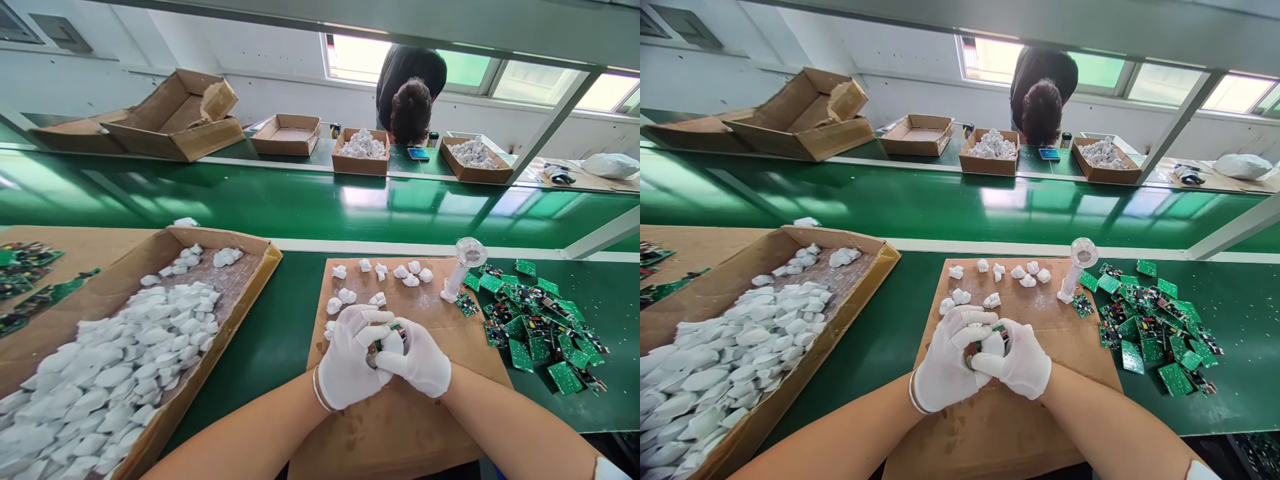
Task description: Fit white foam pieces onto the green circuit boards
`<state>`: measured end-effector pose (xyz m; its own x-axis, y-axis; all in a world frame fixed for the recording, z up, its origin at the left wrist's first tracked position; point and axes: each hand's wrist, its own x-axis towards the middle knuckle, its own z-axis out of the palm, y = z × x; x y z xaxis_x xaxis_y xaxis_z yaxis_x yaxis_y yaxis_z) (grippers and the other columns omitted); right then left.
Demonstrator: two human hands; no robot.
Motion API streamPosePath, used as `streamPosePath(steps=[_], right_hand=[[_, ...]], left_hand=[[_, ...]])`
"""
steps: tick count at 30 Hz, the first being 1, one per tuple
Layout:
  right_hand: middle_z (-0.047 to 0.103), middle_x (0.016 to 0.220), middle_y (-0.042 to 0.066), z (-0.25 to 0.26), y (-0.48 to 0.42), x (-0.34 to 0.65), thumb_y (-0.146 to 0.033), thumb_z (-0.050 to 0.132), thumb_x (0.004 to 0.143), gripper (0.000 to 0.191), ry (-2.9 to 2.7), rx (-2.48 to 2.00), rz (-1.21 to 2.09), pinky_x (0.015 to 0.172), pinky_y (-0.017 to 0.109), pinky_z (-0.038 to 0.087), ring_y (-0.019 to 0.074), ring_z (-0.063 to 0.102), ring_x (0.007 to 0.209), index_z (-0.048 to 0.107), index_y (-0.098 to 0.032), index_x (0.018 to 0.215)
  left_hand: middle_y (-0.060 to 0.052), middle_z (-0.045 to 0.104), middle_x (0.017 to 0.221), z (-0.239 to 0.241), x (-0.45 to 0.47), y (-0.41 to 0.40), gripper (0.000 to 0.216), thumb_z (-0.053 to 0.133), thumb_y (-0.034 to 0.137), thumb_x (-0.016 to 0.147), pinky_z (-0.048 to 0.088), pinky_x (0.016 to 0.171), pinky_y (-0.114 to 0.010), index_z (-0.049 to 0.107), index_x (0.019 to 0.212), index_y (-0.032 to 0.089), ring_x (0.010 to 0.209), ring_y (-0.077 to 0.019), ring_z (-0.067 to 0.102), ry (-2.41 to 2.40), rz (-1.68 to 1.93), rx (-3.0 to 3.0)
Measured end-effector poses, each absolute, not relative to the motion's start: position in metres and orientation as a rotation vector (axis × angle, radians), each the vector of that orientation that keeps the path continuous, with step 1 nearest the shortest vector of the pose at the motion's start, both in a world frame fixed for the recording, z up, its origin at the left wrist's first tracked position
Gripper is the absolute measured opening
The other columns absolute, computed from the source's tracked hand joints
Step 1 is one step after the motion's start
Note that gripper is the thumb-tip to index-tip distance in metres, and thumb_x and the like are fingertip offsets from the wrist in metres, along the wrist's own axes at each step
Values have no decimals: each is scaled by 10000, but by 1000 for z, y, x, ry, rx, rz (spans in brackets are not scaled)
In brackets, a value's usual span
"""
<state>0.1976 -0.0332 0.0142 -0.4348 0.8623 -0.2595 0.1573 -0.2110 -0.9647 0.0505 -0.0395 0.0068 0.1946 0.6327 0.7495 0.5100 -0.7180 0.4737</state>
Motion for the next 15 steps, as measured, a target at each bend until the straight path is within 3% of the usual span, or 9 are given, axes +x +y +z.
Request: streamPosePath(steps=[6,15], right_hand=[[608,751,48,12,-30,202,-450,594,864,302,-1314,-910,1920,699,338,459,193,584,751,528,-168,776],[545,669,9,-5,-30,202,-478,598,863,366,-1394,-1090,1766,606,277,371,139,481,652,540,-152,709]], left_hand=[[-47,650,1009,9,49,-38,438,669,138,705,545,790,-389,449,1062,265,919,-204,640,1095,1549,2268],[-31,665,970,8,51,-38,293,692,132,721,528,810,-376,548,948,250,945,-205,621,1099,1441,2317]])
